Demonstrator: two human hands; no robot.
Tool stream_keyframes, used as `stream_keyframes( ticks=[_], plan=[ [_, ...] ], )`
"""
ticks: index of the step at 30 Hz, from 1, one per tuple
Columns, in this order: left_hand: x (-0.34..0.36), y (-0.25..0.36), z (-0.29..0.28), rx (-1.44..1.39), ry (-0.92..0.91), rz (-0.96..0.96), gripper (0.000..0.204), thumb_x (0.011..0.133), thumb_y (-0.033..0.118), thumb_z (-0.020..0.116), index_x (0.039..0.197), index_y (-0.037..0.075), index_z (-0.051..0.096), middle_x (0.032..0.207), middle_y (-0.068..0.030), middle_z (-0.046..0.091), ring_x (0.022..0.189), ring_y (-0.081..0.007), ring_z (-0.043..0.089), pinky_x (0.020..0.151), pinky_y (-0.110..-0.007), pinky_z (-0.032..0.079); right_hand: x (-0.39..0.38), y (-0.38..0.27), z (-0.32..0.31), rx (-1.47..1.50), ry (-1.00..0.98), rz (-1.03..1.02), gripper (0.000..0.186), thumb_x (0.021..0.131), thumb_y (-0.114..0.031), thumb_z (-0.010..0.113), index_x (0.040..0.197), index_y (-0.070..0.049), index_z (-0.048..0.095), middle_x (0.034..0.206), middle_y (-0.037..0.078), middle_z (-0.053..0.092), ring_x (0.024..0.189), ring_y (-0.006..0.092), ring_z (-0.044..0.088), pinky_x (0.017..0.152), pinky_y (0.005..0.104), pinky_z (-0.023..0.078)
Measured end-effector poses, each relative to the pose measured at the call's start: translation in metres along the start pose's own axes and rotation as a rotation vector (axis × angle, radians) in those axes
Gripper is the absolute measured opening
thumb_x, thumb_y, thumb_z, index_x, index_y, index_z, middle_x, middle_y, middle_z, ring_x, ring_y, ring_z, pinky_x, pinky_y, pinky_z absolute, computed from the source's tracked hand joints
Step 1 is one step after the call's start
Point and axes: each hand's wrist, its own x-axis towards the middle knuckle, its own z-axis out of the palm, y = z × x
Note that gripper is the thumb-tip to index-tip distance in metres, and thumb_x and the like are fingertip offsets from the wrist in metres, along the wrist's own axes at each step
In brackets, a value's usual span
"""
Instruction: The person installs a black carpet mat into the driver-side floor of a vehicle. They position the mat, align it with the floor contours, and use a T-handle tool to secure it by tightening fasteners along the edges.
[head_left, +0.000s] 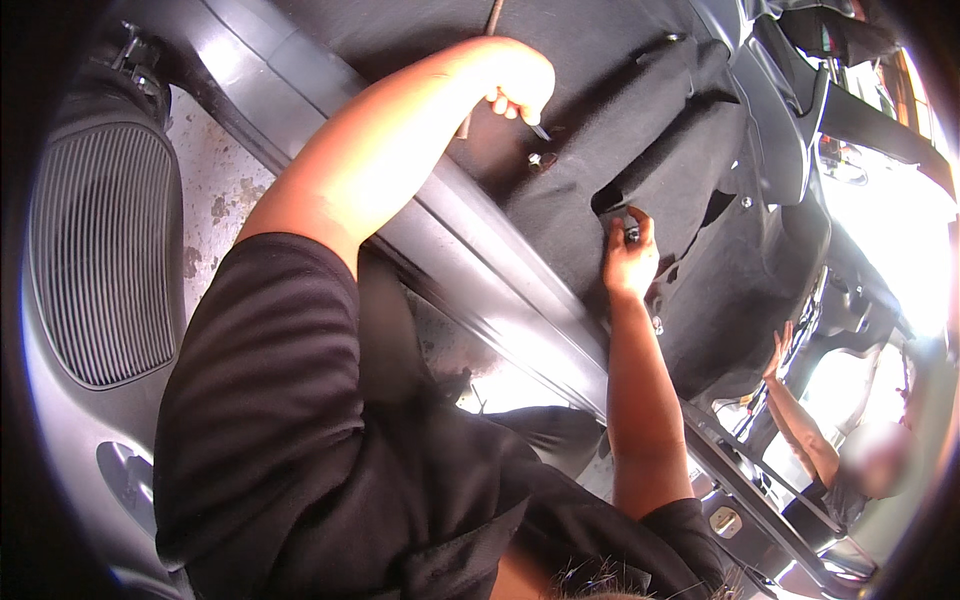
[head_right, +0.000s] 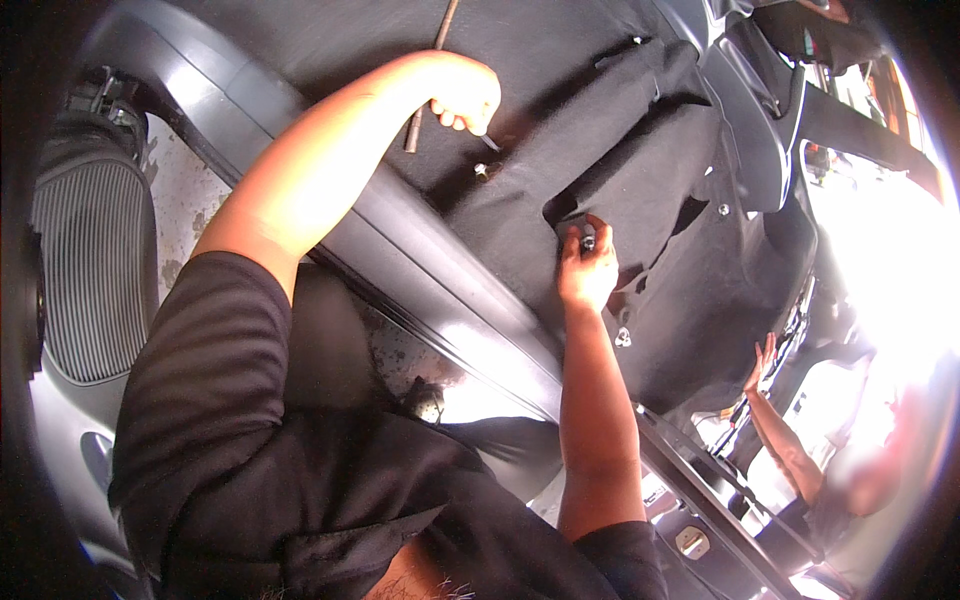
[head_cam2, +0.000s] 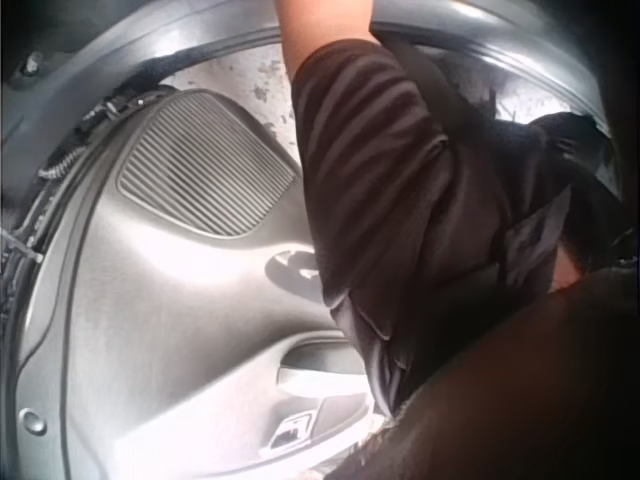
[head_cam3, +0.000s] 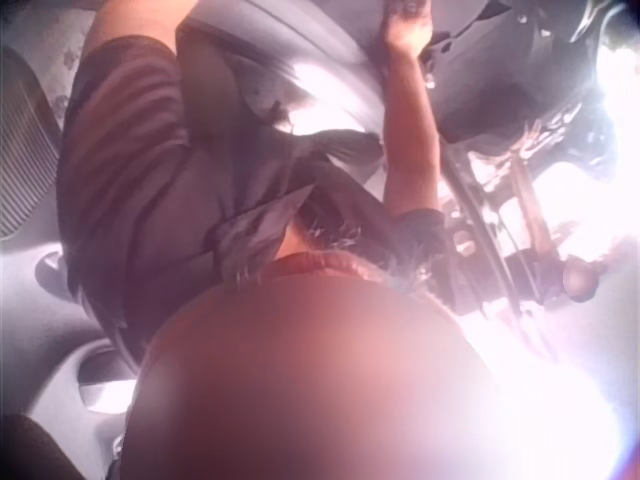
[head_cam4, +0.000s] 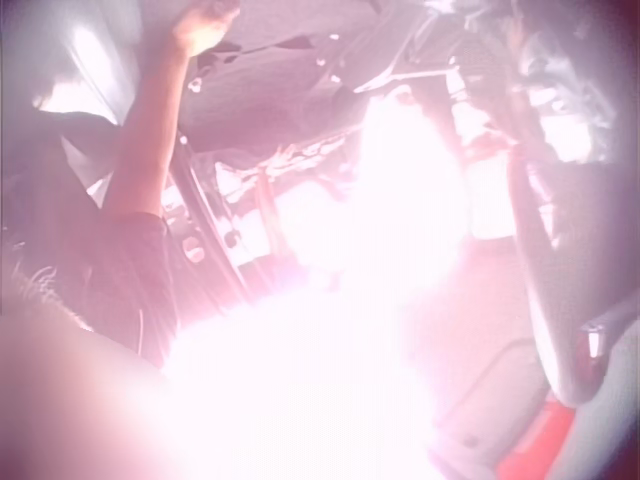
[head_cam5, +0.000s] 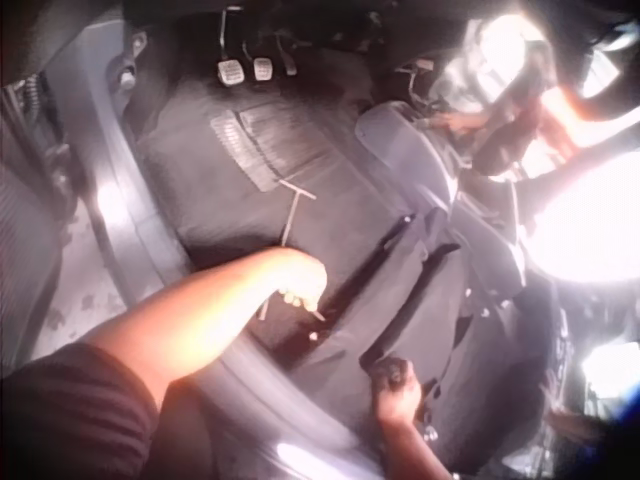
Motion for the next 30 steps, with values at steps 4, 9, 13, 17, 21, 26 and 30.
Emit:
stream_keyframes(
  ticks=[4,9,13,17,21,26,30],
  plan=[
    [0.006,0.0,0.001,-0.039,-0.023,-0.027,0.012,0.093,0.017,0.081,0.091,0.005,0.079,0.078,-0.0072,0.07,0.059,-0.0166,0.058,0.052,-0.034,0.045,-0.004,-0.023,-0.017,0.05,-0.022,-0.138,0.047,0.096,-0.021,0.074,0.141,-0.016,0.063,0.114,0.019,0.076,0.098,0.0388,0.075,0.087,0.0476,0.058],
    [-0.003,0.008,0.001,0.034,-0.047,-0.018,0.016,0.096,0.02,0.081,0.095,0.003,0.079,0.081,-0.007,0.073,0.064,-0.017,0.064,0.057,-0.033,0.049,0.044,-0.116,-0.061,-0.374,-0.348,-0.589,0.072,0.091,-0.02,0.076,0.157,-0.026,0.048,0.107,0.019,0.076,0.097,0.0351,0.077,0.088,0.0479,0.062],
    [-0.002,0.004,0.001,0.083,-0.033,-0.013,0.02,0.097,0.025,0.08,0.093,0.005,0.078,0.083,-0.0054,0.075,0.066,-0.0154,0.068,0.057,-0.032,0.053,0.089,-0.161,-0.066,-0.687,-0.64,-0.672,0.08,0.086,-0.03,0.085,0.158,-0.036,0.049,0.117,0.016,0.077,0.111,0.034,0.075,0.097,0.0478,0.059],
    [0.003,0.004,-0.002,0.126,-0.063,0.044,0.02,0.096,0.025,0.081,0.104,0.006,0.077,0.085,-0.0042,0.075,0.071,-0.0155,0.07,0.059,-0.033,0.055,0.124,-0.179,-0.054,-0.729,-0.811,-0.717,0.076,0.08,-0.035,0.091,0.149,-0.031,0.058,0.122,0.011,0.078,0.122,0.0324,0.071,0.103,0.0464,0.056],
    [0.002,0.001,-0.001,0.156,-0.046,0.131,0.02,0.095,0.023,0.082,0.105,0.007,0.075,0.085,-0.0045,0.075,0.072,-0.0161,0.071,0.06,-0.035,0.057,0.14,-0.183,-0.045,-0.657,-0.884,-0.707,0.067,0.079,-0.038,0.092,0.14,-0.024,0.065,0.124,0.011,0.077,0.123,0.0332,0.07,0.104,0.0459,0.054],
    [0.002,0.001,0.0,0.229,0.0,0.207,0.019,0.093,0.022,0.083,0.1,0.006,0.075,0.083,-0.0051,0.074,0.071,-0.0175,0.07,0.061,-0.036,0.056,0.141,-0.184,-0.046,-0.587,-0.888,-0.671,0.062,0.081,-0.039,0.091,0.136,-0.021,0.07,0.124,0.014,0.076,0.122,0.0341,0.07,0.106,0.0443,0.053],
    [0.001,0.004,-0.001,0.197,-0.034,0.152,0.019,0.092,0.021,0.083,0.099,0.005,0.075,0.083,-0.0058,0.074,0.071,-0.018,0.07,0.062,-0.037,0.057,0.14,-0.185,-0.046,-0.594,-0.873,-0.698,0.06,0.083,-0.043,0.087,0.137,-0.022,0.071,0.128,0.014,0.076,0.125,0.0338,0.069,0.108,0.044,0.053]
  ],
)
